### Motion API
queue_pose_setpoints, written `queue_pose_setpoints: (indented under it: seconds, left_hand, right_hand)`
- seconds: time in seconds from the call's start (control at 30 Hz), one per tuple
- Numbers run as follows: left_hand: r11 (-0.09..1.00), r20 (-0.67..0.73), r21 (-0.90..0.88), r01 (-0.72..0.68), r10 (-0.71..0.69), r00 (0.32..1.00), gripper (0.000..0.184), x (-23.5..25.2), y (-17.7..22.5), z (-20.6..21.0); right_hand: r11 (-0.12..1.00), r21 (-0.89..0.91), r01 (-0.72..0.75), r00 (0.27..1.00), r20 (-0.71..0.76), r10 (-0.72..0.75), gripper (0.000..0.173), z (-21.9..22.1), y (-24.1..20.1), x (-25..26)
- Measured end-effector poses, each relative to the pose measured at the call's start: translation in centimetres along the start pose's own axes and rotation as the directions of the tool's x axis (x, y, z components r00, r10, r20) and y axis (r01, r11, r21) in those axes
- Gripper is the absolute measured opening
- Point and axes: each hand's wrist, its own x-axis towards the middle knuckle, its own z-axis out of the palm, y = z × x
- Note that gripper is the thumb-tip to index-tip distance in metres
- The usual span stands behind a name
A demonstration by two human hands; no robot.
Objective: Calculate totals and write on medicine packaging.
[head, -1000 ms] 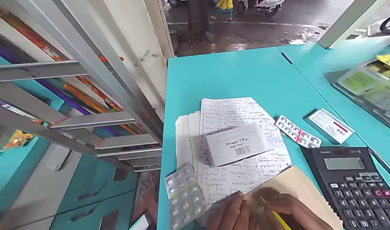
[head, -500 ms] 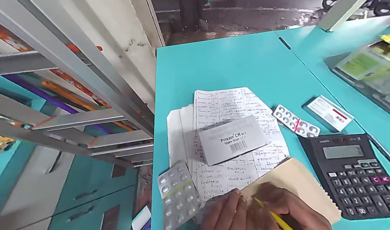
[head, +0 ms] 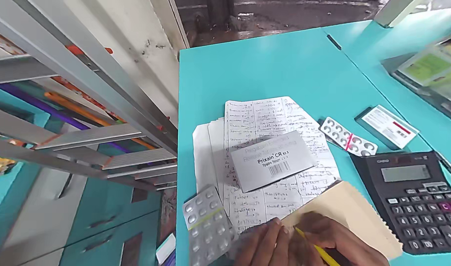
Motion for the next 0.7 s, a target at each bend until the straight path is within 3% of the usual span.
queue_pose_setpoints:
  seconds: [0.7]
  left_hand:
    - [1.000,-0.002,-0.017,0.018,-0.018,1.000,0.030,0.01,-0.03,0.00]
  right_hand:
    - [1.000,-0.009,-0.025,1.000,-0.016,0.025,0.014,-0.21,0.06,-0.25]
